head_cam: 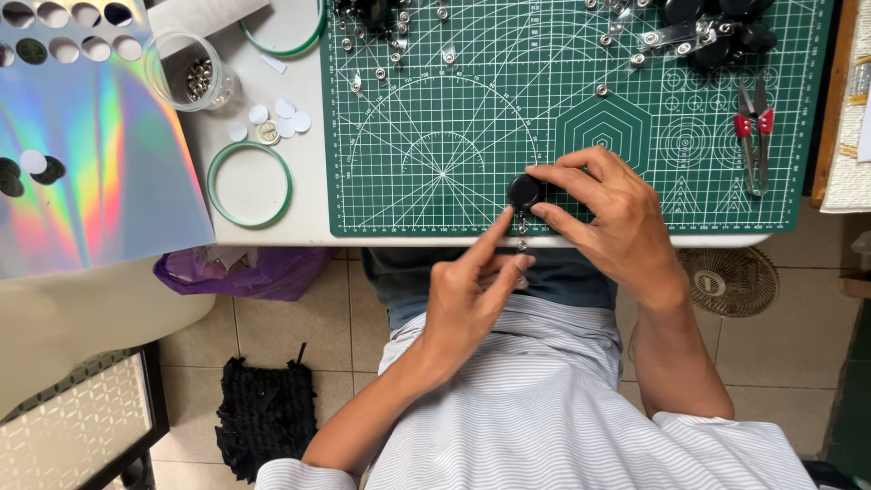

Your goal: The person assembles small keychains by hand on a green cutting mat. They pick up black circular blanks, attach metal rings and small components, and place the finished keychains on the mat. The process is repeated with multiple units.

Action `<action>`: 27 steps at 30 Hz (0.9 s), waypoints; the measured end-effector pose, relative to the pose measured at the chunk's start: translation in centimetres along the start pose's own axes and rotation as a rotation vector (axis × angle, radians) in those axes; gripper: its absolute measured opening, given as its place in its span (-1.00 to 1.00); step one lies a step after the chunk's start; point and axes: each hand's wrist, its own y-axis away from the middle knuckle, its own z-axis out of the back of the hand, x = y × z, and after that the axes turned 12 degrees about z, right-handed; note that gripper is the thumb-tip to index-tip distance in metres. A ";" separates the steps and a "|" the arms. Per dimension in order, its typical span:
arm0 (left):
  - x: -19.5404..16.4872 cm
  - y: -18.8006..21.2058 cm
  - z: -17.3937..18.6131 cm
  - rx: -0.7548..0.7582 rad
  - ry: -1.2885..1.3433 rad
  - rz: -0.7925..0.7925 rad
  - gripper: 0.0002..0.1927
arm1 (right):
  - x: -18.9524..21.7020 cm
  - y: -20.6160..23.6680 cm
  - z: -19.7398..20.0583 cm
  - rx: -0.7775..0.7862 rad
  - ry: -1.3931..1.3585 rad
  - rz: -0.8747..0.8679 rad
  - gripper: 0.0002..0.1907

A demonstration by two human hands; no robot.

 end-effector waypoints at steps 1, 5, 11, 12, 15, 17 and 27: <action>0.1 0.2 -0.1 -0.001 -0.064 -0.033 -0.44 | 0.0 0.0 0.0 -0.001 0.002 0.005 -0.62; 0.6 0.5 0.5 -0.144 -0.491 -0.136 -0.46 | -0.1 0.2 -0.3 -0.010 0.016 0.020 -0.61; -0.6 -2.3 3.5 -0.418 -0.562 -0.458 -0.61 | 0.1 0.2 -0.2 -0.027 0.008 0.005 -0.52; -1.1 -2.9 4.0 -0.425 -0.602 -0.492 -0.61 | 0.2 0.2 -0.1 -0.032 -0.006 -0.015 -0.50; -2.3 -4.1 5.2 -0.299 -0.541 -0.484 -0.60 | 0.3 0.3 0.0 -0.043 0.003 -0.028 -0.51; -2.9 -4.8 5.5 -0.185 -0.470 -0.450 -0.57 | 0.3 0.4 0.0 -0.045 -0.003 -0.037 -0.53; -3.5 -6.0 5.0 -0.076 -0.629 -0.403 -0.58 | -0.3 0.7 -0.3 -0.050 -0.005 -0.034 -0.61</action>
